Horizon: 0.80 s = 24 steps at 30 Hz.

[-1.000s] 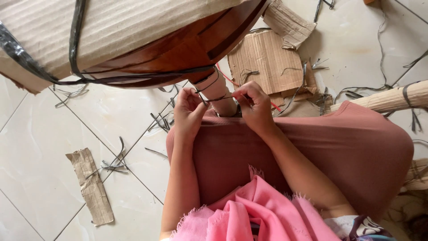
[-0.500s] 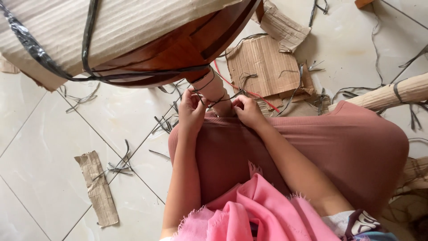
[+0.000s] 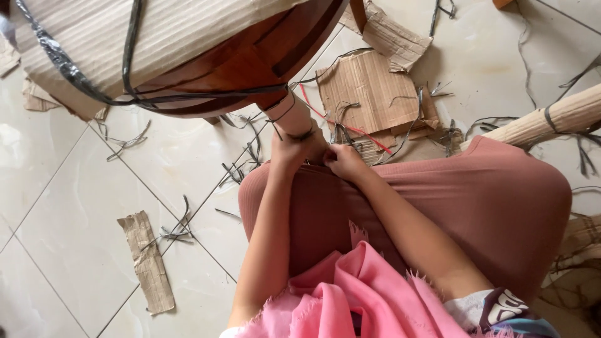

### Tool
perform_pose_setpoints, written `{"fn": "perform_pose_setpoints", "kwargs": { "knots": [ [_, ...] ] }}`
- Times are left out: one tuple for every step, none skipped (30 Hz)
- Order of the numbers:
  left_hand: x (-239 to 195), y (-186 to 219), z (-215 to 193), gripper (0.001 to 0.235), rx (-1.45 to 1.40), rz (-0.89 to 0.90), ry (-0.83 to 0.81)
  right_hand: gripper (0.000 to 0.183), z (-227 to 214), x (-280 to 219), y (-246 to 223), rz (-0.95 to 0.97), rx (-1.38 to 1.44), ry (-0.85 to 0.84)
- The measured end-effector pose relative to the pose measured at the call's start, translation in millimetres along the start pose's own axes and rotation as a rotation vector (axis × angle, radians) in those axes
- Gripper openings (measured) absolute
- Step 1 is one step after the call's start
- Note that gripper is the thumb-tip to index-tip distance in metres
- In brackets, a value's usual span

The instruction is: Wrapping a thin black decorative strip around the wooden leg of a stool while sitting on the floor.

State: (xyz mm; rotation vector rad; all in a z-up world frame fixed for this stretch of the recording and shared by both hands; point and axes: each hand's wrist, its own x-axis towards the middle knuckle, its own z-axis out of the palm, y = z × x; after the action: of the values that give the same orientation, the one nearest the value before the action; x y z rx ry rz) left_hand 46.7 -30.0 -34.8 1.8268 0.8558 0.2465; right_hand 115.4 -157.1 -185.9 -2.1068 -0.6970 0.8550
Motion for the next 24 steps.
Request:
{"fn": "perform_pose_setpoints", "kwargs": {
  "knots": [
    [10.1, -13.8, 8.1, 0.058, 0.001, -0.002, 0.006, 0.020, 1.4, 0.0, 1.4, -0.005, 0.000, -0.005],
    [20.6, -27.6, 15.8, 0.045, -0.093, -0.001, 0.121, 0.021, 3.1, 0.3, 2.6, 0.003, -0.023, -0.007],
    [32.7, -40.6, 24.2, 0.033, -0.190, 0.003, 0.235, 0.022, 2.9, 2.1, 3.9, 0.010, -0.048, -0.006],
    [38.0, -51.9, 20.4, 0.033, -0.191, 0.004, 0.241, 0.022, 7.5, 8.0, 8.0, 0.005, -0.050, -0.008],
    [42.1, -63.8, 18.8, 0.036, -0.271, 0.031, 0.180, 0.022, 11.9, 11.7, 14.3, 0.003, -0.073, -0.002],
    [46.4, -75.9, 17.5, 0.040, -0.351, 0.058, 0.119, 0.021, 16.1, 15.6, 21.0, 0.001, -0.096, 0.003],
    [45.6, -73.9, 13.4, 0.040, -0.353, 0.056, 0.121, 0.021, 16.3, 14.7, 19.9, 0.001, -0.098, 0.000],
    [44.8, -71.8, 9.5, 0.040, -0.373, 0.055, 0.058, 0.022, 16.3, 13.7, 19.0, -0.004, -0.098, -0.004],
    [44.7, -68.9, 6.3, 0.040, -0.392, 0.055, -0.007, 0.022, 15.4, 12.9, 18.3, -0.007, -0.097, -0.005],
    [47.9, -73.5, 5.4, 0.040, -0.393, 0.055, -0.008, 0.022, 13.2, 11.4, 16.5, -0.006, -0.098, -0.005],
    [51.7, -77.8, 4.0, 0.040, -0.379, 0.080, -0.028, 0.022, 11.3, 10.2, 14.2, -0.001, -0.082, -0.008],
    [55.5, -82.0, 2.9, 0.040, -0.364, 0.105, -0.048, 0.022, 9.3, 9.1, 12.1, 0.003, -0.066, -0.011],
    [60.5, -87.5, 3.7, 0.040, -0.362, 0.105, -0.051, 0.022, 8.4, 9.5, 11.4, 0.006, -0.064, -0.009],
    [65.6, -93.0, 4.8, 0.038, -0.293, 0.125, -0.016, 0.022, 7.6, 10.0, 10.9, 0.012, -0.052, -0.014],
    [70.3, -99.1, 6.1, 0.037, -0.223, 0.144, 0.017, 0.023, 7.2, 9.9, 10.9, 0.020, -0.039, -0.020],
    [68.3, -90.0, 6.2, 0.037, -0.222, 0.142, 0.012, 0.023, 3.8, 9.1, 8.4, 0.024, -0.036, -0.018],
    [65.6, -81.5, 6.0, 0.036, -0.180, 0.124, 0.057, 0.023, 1.1, 8.0, 5.9, 0.034, -0.036, -0.034],
    [63.2, -73.2, 5.3, 0.034, -0.137, 0.107, 0.101, 0.023, -1.4, 7.1, 3.1, 0.045, -0.035, -0.050],
    [61.9, -69.4, 5.0, 0.034, -0.138, 0.103, 0.100, 0.023, -2.6, 7.2, 2.7, 0.048, -0.036, -0.052],
    [60.7, -65.8, 4.2, 0.035, -0.135, 0.136, 0.098, 0.021, -3.5, 7.5, 2.0, 0.064, -0.035, -0.046],
    [59.5, -62.3, 4.1, 0.035, -0.133, 0.168, 0.096, 0.019, -4.8, 7.6, 1.9, 0.081, -0.035, -0.041],
    [56.7, -57.4, 4.7, 0.035, -0.135, 0.165, 0.094, 0.019, -9.2, 4.8, 0.7, 0.085, -0.037, -0.042],
    [54.4, -52.1, 4.8, 0.032, -0.109, 0.165, 0.120, 0.019, -13.7, 2.5, -1.0, 0.106, -0.058, -0.038],
    [52.4, -46.9, 4.9, 0.030, -0.083, 0.164, 0.145, 0.019, -18.2, 0.5, -2.7, 0.128, -0.079, -0.035]
  ]
}}
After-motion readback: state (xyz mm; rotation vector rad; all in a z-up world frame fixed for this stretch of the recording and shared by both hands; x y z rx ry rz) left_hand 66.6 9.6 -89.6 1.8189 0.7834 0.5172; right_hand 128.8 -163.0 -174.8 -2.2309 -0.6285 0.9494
